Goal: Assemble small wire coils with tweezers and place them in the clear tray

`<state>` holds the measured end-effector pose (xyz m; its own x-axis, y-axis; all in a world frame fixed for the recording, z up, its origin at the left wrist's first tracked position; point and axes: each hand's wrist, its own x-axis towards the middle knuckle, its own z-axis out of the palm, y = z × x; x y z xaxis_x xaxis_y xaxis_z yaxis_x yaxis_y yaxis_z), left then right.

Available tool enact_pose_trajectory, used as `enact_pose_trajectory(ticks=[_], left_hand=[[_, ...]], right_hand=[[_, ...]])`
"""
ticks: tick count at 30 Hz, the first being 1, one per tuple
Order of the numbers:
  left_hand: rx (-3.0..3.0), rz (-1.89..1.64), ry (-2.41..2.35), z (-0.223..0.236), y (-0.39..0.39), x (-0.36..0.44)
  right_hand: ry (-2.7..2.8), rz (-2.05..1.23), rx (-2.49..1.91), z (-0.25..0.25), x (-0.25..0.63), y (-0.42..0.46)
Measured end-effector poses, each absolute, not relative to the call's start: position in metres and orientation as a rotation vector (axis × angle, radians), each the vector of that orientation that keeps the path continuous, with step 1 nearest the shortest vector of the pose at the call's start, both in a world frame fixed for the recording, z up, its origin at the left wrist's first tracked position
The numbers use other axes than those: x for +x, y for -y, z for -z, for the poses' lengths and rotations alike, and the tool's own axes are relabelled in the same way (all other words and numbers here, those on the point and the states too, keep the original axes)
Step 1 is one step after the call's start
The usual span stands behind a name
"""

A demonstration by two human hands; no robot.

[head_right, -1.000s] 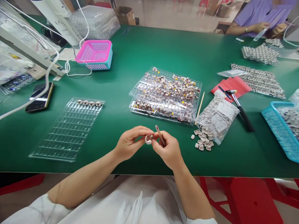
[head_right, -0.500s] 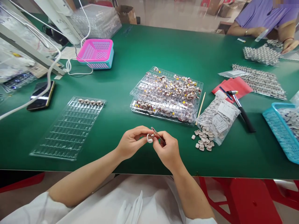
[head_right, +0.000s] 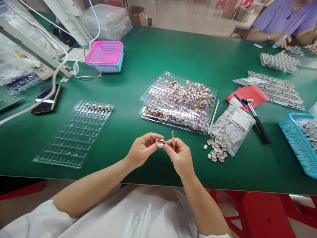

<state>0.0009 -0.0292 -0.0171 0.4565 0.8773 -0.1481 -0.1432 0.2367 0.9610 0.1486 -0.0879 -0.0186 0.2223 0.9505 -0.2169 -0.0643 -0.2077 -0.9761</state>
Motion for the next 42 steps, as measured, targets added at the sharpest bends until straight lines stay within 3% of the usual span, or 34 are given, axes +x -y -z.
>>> enact_pose_trajectory(ticks=[14,27,42], left_hand=[[1.324,-0.686,-0.862,0.021,0.027,-0.005],[1.354,-0.587,-0.876,0.017,0.026,-0.006],[1.088,-0.536,-0.798,0.021,0.019,-0.002]], right_hand=[[1.398,-0.6,-1.582,0.018,0.145,0.092],[1.142,-1.009,-1.563,0.021,0.148,0.093],[1.189,-0.75,-1.556,0.03,0.139,0.091]])
